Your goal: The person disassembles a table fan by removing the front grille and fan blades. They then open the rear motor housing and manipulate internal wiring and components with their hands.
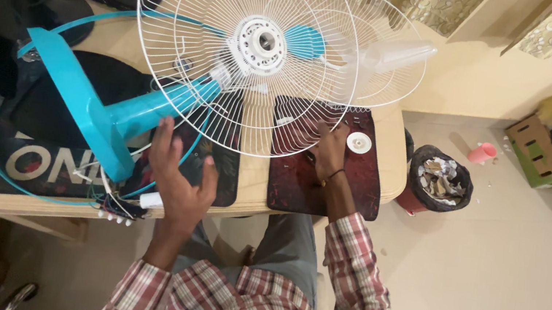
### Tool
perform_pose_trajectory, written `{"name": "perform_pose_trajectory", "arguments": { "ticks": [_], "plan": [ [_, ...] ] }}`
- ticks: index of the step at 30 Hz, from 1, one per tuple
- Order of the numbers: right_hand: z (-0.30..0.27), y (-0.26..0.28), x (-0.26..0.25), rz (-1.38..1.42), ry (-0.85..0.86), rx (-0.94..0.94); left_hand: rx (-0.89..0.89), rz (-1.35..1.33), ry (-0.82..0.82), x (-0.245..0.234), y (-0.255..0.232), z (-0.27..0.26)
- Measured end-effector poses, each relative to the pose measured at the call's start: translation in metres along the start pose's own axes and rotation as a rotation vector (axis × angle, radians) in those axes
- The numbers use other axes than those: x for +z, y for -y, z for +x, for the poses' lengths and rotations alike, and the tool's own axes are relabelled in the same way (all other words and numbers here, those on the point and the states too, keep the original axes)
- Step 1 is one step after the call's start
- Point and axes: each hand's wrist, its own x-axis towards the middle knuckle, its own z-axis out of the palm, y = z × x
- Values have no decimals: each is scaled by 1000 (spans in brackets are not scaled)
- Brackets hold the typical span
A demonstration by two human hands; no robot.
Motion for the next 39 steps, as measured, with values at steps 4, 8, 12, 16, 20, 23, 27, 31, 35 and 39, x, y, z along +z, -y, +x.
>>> {"name": "perform_pose_trajectory", "arguments": {
  "ticks": [4, 8, 12, 16, 20, 23, 27, 31, 35, 39],
  "plan": [
    [-29, 10, -8, -115, 40, -71, -179, -87, -54, 10, -5, 6],
    [-70, 21, -22, -171, 42, -172, -231, -97, -55, 10, -6, 7],
    [-113, 26, -29, -305, -42, -266, -349, -70, -44, 7, -17, 2],
    [-137, 26, -31, -298, -96, -204, -386, -199, -60, 16, -41, -3],
    [-144, 15, -32, -310, -73, -215, -309, -264, -37, 28, -56, 2],
    [-144, 12, -35, -359, -80, -236, -115, -97, 38, 38, -52, 23],
    [-137, 21, -34, -462, -125, -360, 18, 117, 242, 50, -32, 67],
    [-118, 47, -26, -581, -85, -671, -5, 313, 250, 52, -1, 104],
    [-98, 62, -12, -376, -32, -491, -153, 350, 51, 55, 41, 128],
    [-89, 58, -3, -638, -24, -536, -492, -129, -57, 54, 72, 124]
  ]
}}
